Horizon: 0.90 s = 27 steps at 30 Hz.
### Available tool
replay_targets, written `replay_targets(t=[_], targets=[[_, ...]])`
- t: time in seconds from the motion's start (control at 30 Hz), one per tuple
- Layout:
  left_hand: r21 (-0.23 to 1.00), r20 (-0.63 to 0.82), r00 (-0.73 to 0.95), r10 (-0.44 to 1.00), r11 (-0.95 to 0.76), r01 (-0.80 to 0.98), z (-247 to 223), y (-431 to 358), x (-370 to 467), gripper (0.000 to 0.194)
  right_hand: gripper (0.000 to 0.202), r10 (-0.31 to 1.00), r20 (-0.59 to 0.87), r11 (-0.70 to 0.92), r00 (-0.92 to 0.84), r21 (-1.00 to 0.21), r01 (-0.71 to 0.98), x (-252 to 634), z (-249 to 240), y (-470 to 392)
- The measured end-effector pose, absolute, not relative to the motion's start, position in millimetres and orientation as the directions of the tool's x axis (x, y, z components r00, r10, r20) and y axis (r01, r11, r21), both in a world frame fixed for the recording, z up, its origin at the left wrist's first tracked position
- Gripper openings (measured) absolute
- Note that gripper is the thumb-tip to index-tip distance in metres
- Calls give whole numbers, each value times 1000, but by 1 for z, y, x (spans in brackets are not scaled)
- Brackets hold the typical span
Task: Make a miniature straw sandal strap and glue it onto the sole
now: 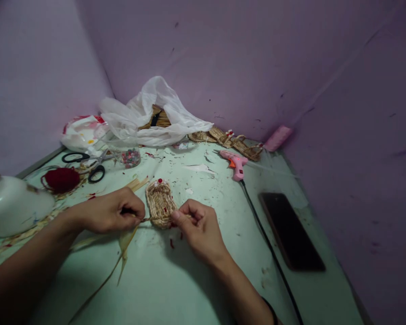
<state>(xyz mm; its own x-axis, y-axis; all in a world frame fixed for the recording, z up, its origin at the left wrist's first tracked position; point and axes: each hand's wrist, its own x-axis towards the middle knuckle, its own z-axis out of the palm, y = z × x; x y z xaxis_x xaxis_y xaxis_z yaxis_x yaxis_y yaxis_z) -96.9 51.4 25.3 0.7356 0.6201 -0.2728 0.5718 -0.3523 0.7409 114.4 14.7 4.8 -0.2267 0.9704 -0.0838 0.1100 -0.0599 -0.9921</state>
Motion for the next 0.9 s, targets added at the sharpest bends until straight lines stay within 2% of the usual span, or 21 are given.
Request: replay_targets(t=[0.13, 0.23, 0.33, 0.4, 0.43, 0.5, 0.57, 0.67, 0.73, 0.8, 0.9], targets=[[783, -263, 775, 574, -343, 519, 23, 47, -88, 11, 27, 982, -43, -11, -183, -985, 170, 115, 7, 16], [847, -275, 749, 603, -216, 485, 21, 46, -83, 8, 19, 987, -16, 22, -160, -973, 230, 126, 6, 21], [917, -270, 679, 683, -33, 398, 20, 46, -79, 6, 33, 988, 124, 98, 89, -963, 250, 139, 5, 24], [938, -271, 645, 714, 45, 344, 20, 45, -76, 10, 21, 940, 216, 144, 265, -953, 266, 143, 6, 21], [943, -270, 634, 724, 67, 325, 20, 44, -74, 11, 14, 921, 248, 166, 300, -948, 273, 143, 7, 19], [953, -261, 619, 741, 96, 288, 19, 40, -71, 15, 10, 932, 271, 200, 240, -938, 281, 138, 11, 12], [961, -253, 608, 753, 120, 251, 18, 37, -67, 18, 11, 980, 185, 159, 80, -954, 255, 130, 14, 5], [961, -260, 575, 776, 150, 232, 16, 32, -62, 21, 12, 977, -143, -129, -157, -987, 95, 116, 13, -3], [956, -264, 543, 797, 143, 255, 15, 29, -59, 21, 13, 924, -290, -311, -251, -949, -48, 109, 10, -6], [955, -249, 526, 813, 115, 275, 16, 27, -56, 21, 15, 887, -351, -410, -299, -897, -166, 106, 8, -7], [956, -208, 531, 821, 56, 289, 18, 23, -52, 20, 15, 868, -393, -463, -302, -861, -211, 104, 8, -8]])
